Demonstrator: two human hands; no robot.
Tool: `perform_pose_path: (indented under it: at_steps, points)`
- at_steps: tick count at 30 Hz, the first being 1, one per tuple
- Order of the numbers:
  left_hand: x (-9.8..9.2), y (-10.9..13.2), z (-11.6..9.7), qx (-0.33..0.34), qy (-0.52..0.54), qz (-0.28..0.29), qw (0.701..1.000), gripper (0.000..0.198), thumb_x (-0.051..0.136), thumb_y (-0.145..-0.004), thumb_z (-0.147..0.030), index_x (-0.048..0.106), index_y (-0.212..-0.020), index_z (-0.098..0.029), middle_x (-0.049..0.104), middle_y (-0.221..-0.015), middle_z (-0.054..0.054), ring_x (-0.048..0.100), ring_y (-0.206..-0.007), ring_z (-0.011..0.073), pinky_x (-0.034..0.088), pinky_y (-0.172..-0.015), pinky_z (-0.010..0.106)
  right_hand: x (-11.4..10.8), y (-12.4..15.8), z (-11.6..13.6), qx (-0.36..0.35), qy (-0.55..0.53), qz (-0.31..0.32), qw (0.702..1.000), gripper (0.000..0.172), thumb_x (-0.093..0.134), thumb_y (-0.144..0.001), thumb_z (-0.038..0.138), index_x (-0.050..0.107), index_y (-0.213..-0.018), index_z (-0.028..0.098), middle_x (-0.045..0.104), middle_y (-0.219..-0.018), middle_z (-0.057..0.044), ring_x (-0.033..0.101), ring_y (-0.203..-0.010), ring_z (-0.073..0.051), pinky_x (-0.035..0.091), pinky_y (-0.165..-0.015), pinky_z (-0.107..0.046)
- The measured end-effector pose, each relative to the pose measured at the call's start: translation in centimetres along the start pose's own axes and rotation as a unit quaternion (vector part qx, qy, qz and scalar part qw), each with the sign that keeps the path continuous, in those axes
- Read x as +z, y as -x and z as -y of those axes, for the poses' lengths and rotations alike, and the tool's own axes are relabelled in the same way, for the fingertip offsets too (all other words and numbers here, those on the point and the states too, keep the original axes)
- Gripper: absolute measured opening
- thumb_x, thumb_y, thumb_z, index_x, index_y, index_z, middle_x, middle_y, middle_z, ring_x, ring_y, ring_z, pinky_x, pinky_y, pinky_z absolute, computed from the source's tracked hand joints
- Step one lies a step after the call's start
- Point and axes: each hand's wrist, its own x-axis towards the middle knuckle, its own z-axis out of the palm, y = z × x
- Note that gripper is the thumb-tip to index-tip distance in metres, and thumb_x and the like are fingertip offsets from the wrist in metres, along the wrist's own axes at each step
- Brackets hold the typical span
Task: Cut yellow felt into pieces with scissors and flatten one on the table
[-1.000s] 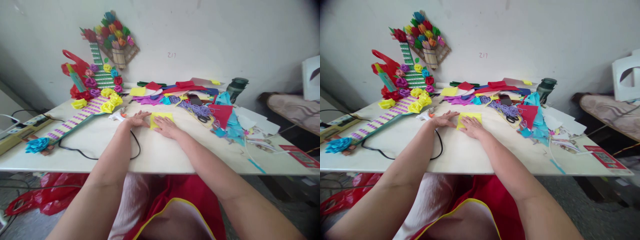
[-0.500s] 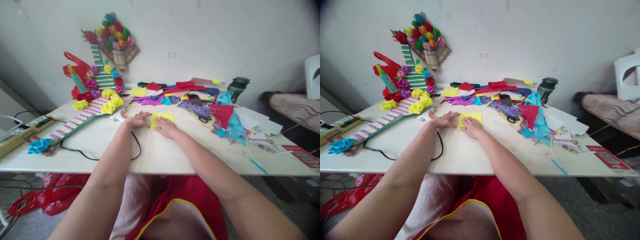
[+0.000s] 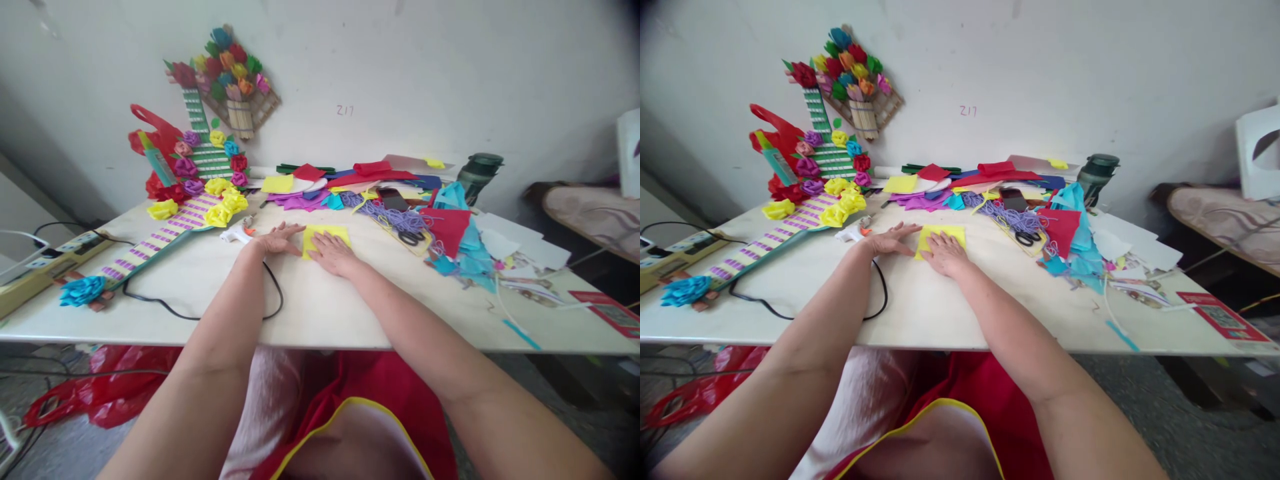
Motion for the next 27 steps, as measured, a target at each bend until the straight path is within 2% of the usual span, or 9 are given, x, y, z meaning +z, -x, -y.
perform_pose_path:
  at_steps: [9,27]
  points:
    - [0.04,-0.18,0.15,0.003,0.003,0.000,1.000,0.098,0.053,-0.061,-0.060,0.016,-0.144,-0.026,0.008,-0.152,0.003,-0.006,-0.138,0.0280,-0.002,-0.109,0.047,-0.68,0.51,0.57,-0.018,0.012,0.013,1.000,0.065,0.019,-0.090,0.048,0.021,-0.144,0.013,0.011,-0.152,-0.002,0.005,-0.140,-0.019,0.002,-0.113,-0.040]
    - [-0.07,0.17,-0.20,-0.006,0.010,0.000,1.000,0.089,0.044,-0.067,-0.060,0.018,-0.144,-0.026,0.008,-0.152,0.001,-0.005,-0.139,0.0275,-0.002,-0.109,0.046,-0.52,0.59,0.71,-0.008,0.004,0.018,1.000,0.067,0.015,-0.088,0.052,0.020,-0.145,0.015,0.010,-0.152,-0.001,0.004,-0.140,-0.020,0.004,-0.113,-0.042]
